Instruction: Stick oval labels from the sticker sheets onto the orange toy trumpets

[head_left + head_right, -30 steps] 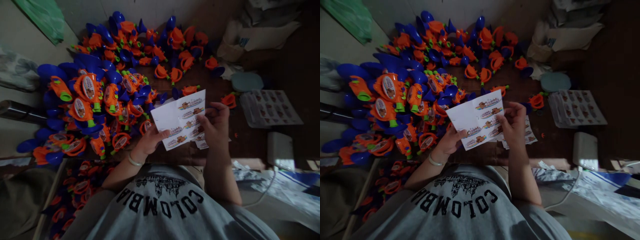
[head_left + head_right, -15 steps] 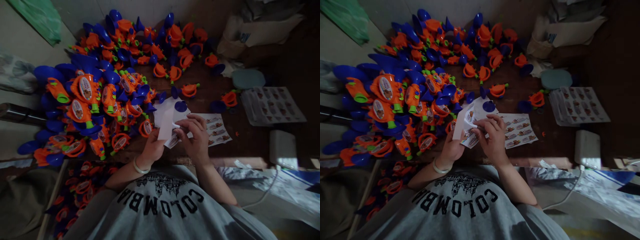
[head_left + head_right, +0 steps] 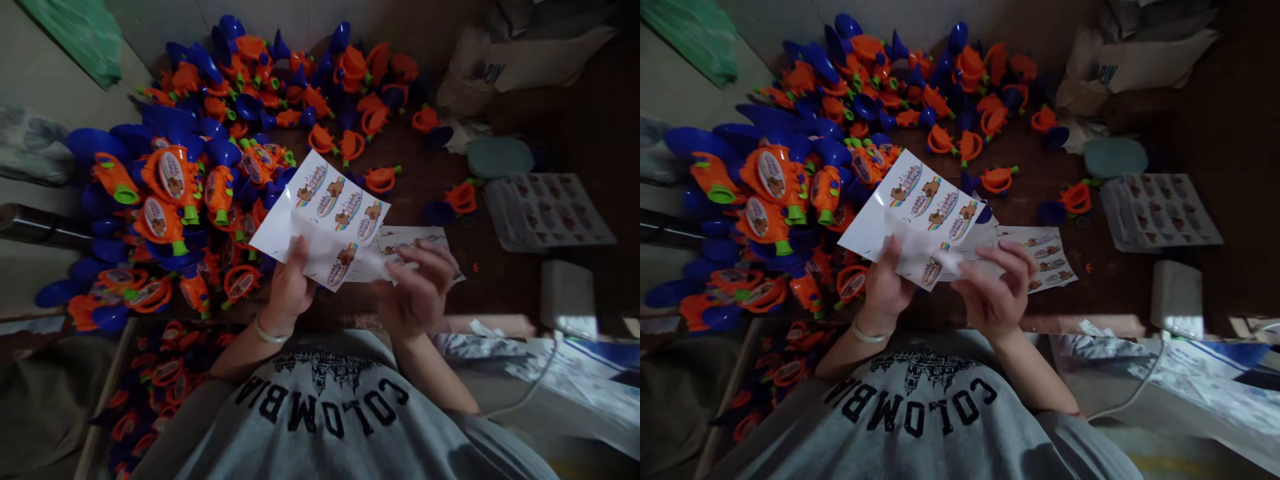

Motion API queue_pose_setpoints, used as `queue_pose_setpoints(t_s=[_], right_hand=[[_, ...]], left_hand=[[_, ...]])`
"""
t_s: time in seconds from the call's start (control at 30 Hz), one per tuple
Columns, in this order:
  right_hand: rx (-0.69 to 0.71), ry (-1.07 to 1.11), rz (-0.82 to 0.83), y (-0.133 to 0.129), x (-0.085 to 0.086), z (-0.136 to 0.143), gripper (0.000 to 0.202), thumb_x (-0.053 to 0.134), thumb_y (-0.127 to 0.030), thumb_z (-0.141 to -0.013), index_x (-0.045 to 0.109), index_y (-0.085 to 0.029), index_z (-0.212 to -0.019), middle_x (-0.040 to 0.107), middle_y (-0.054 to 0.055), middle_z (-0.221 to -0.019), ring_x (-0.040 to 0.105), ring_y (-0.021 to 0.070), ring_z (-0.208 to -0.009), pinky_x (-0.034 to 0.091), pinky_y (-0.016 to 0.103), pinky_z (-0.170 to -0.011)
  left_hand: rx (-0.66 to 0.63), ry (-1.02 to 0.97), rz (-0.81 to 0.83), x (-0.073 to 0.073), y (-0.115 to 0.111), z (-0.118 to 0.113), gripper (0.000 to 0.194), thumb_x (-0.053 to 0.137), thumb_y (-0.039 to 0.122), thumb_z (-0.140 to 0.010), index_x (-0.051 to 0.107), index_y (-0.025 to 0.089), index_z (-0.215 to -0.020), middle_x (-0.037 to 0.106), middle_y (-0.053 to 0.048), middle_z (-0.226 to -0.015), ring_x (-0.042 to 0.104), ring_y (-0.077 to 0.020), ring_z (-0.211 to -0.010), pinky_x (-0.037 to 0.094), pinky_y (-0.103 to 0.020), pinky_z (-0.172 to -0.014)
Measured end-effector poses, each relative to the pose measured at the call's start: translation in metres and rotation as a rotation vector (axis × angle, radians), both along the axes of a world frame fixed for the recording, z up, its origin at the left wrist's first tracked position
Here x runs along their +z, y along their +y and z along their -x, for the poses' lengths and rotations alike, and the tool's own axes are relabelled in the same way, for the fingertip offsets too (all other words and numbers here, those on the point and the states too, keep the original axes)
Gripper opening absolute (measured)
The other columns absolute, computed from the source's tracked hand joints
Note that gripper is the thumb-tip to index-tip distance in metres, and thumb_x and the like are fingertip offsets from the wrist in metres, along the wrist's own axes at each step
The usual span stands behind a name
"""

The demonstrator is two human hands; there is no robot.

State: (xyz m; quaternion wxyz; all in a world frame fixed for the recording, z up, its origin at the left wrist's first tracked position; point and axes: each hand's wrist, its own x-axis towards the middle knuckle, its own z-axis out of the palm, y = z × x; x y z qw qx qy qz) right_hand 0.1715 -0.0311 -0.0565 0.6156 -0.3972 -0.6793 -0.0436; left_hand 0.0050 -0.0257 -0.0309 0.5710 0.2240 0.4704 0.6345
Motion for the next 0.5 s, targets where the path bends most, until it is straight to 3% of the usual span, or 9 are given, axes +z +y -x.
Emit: queue_pose_setpoints(t_s=[0.07,0.13,0.23,0.33,0.5], right_hand=[[0.01,-0.032,0.155,0.004,0.002,0.001,0.058,0.074,-0.048,-0.094,0.055,-0.037,-0.147,0.077,0.003,-0.112,0.062,0.0295,-0.122,0.051,0.053,-0.105],[0.055,-0.025,0.261,0.007,0.0,0.003,0.072,0.078,-0.046,-0.092,0.045,-0.033,-0.154,0.078,0.003,-0.107,0.064,0.0293,-0.12,0.05,0.054,-0.107],[0.15,0.124,0.346,0.007,-0.004,0.008,0.074,0.084,-0.036,-0.088,0.043,-0.033,-0.15,0.076,0.0,-0.1,0.07,0.026,-0.112,0.053,0.052,-0.105],[0.246,0.275,0.364,0.005,-0.005,0.013,0.072,0.086,-0.027,-0.085,0.046,-0.033,-0.145,0.074,-0.003,-0.096,0.074,0.0202,-0.099,0.057,0.043,-0.099],[0.239,0.369,0.34,0.004,-0.005,0.018,0.071,0.083,-0.018,-0.084,0.047,-0.035,-0.142,0.073,-0.006,-0.093,0.073,0.0149,-0.084,0.059,0.036,-0.091]], left_hand=[[0.008,-0.021,-0.014,-0.001,-0.002,-0.002,0.071,0.085,0.064,-0.078,0.066,0.033,-0.14,0.067,-0.001,-0.151,0.05,-0.0327,-0.154,0.05,-0.046,-0.126],[-0.012,-0.049,-0.015,-0.004,-0.006,-0.005,0.076,0.089,0.063,-0.074,0.067,0.032,-0.14,0.07,-0.003,-0.146,0.059,-0.034,-0.146,0.054,-0.047,-0.122],[-0.053,-0.054,-0.027,-0.01,-0.01,-0.006,0.082,0.089,0.062,-0.075,0.062,0.032,-0.146,0.07,-0.005,-0.147,0.065,-0.0319,-0.14,0.054,-0.046,-0.12],[-0.082,-0.018,-0.024,-0.018,-0.013,-0.003,0.082,0.087,0.063,-0.078,0.06,0.03,-0.148,0.065,-0.006,-0.153,0.06,-0.0315,-0.144,0.052,-0.046,-0.122],[-0.107,0.06,-0.003,-0.03,-0.015,0.001,0.072,0.086,0.062,-0.078,0.067,0.029,-0.139,0.065,-0.005,-0.153,0.054,-0.0323,-0.149,0.048,-0.047,-0.126]])
